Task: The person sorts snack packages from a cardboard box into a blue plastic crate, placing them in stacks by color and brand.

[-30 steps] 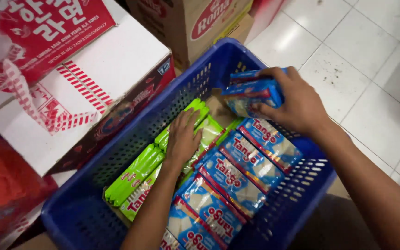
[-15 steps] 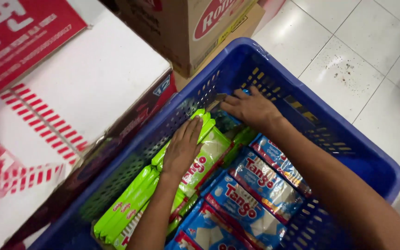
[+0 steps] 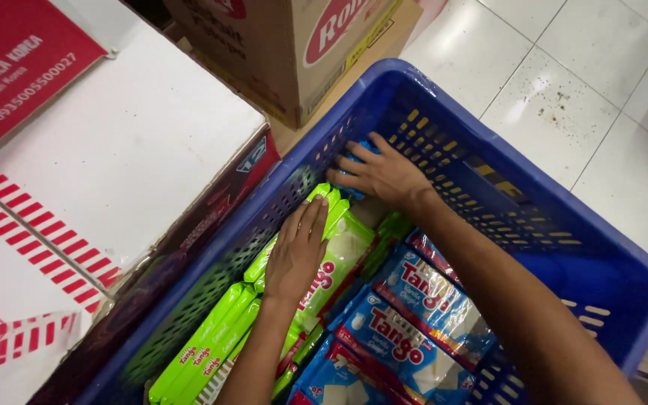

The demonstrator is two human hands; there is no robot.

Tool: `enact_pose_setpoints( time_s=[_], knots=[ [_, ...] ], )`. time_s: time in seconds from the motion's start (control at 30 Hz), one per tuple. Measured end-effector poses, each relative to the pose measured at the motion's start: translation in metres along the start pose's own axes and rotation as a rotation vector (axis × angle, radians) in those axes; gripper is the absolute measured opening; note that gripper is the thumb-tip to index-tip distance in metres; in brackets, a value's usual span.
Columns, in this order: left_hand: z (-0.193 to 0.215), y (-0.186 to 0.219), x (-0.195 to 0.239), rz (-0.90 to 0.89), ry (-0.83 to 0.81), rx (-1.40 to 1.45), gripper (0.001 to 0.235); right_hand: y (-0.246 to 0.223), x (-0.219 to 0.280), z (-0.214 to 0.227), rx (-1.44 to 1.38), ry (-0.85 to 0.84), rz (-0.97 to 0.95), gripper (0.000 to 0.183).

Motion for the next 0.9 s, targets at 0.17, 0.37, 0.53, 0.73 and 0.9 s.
enact_pose_setpoints(
  time_s=[0.17, 0.37, 0.53, 0.73, 0.9],
  knots=[
    [0.0, -0.001, 0.001, -0.013, -0.005, -0.02, 0.068, 0.015, 0.007, 0.02, 0.098, -0.086, -0.164, 0.045],
    [-0.011, -0.004, -0.001, 0.033, -0.068, -0.005, 0.072, 0.038, 0.051, -0.051, -0.65, -0.351, -0.959, 0.066],
    [-0.013, 0.0, 0.0, 0.073, -0.118, -0.047, 0.078, 0.009, 0.094, -0.104, -1.218, -0.184, -1.599, 0.06],
    [0.015, 0.011, -0.035, 0.028, 0.003, 0.023, 0.075, -0.027, 0.089, -0.066, -1.664, 0.073, -2.02, 0.034],
    [0.032, 0.035, -0.067, -0.114, 0.047, -0.168, 0.08, -0.085, 0.128, -0.244, -1.903, 0.534, -2.192, 0.069]
  ],
)
Point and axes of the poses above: each hand's wrist, its own x-axis away from the middle knuckle, its own z-axis out of the back of the hand, y = z × x, the point moved 10 cm from there along -x, towards the middle knuckle, and after that the axes turned 4 degrees about -z, right-handed, at the moved point
